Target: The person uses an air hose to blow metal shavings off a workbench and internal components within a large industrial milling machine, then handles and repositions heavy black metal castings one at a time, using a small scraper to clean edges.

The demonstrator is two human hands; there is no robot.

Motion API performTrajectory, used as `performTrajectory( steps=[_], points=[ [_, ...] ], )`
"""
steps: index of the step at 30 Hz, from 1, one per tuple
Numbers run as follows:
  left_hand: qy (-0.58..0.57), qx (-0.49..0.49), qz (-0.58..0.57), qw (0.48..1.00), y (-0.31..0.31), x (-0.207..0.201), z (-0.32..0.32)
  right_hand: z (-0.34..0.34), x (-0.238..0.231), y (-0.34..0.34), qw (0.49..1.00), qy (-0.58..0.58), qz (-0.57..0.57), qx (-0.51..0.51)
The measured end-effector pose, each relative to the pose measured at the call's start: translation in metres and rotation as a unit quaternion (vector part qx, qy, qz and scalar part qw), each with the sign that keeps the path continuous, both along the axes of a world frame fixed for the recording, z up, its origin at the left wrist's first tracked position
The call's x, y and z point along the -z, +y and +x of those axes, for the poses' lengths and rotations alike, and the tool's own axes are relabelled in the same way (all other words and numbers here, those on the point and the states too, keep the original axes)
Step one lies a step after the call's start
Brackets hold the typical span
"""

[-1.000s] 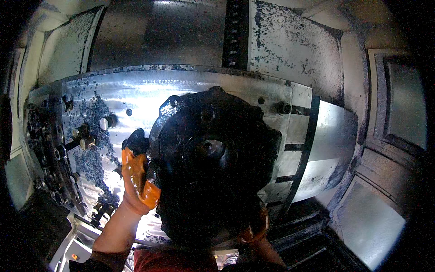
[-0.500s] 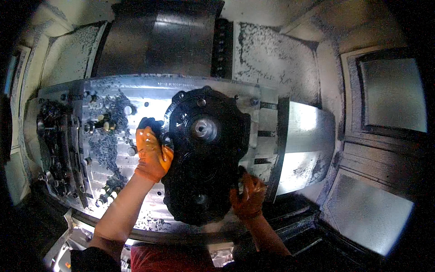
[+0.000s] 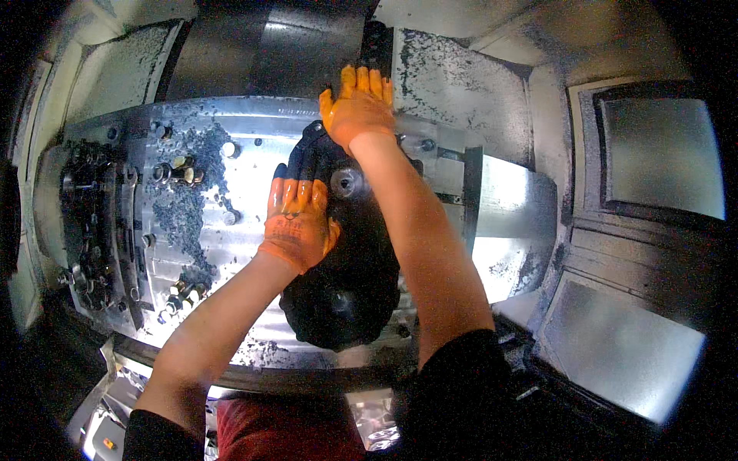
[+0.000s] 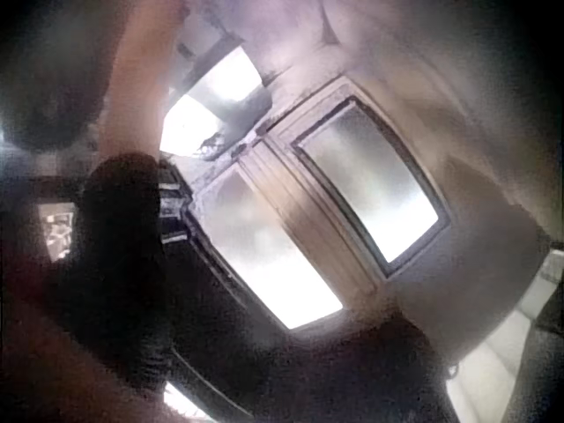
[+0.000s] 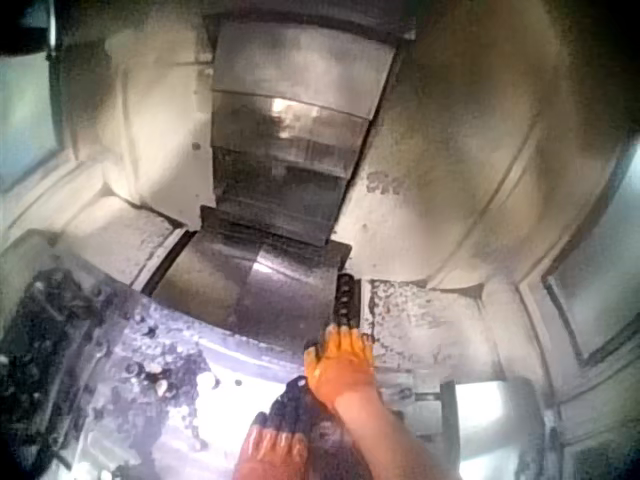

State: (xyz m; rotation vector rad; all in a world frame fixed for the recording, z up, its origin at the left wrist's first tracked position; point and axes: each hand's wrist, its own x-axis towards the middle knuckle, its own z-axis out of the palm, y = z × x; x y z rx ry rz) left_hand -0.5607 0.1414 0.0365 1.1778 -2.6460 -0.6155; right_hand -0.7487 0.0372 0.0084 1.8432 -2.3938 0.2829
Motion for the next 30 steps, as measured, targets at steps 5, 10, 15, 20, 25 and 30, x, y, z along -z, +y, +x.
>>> performTrajectory(
  steps=[5, 10, 15, 20, 25, 30],
  points=[
    [0.001, -0.019, 0.015, 1.000, 0.004, 0.001, 0.016, 0.010, -0.064, -0.012, 0.987, 0.034, -0.153, -0.044],
    [0.025, -0.005, -0.022, 0.999, 0.009, -0.005, 0.003, -0.004, 0.026, 0.008, 0.992, 0.010, -0.121, -0.025],
    [-0.015, -0.014, -0.067, 0.998, 0.007, 0.001, 0.004, 0.017, -0.083, 0.054, 0.969, 0.081, -0.233, -0.020],
    [-0.024, 0.007, 0.009, 1.000, -0.021, -0.026, 0.003, 0.080, -0.127, 0.234, 0.990, -0.074, -0.119, 0.009],
    [-0.014, 0.038, -0.150, 0.988, 0.001, 0.008, -0.001, 0.122, -0.028, 0.318, 0.989, -0.125, 0.042, 0.059],
    [-0.003, 0.034, -0.159, 0.987, 0.002, 0.011, 0.007, 0.127, -0.034, 0.316, 0.994, -0.099, 0.000, 0.048]
  ],
)
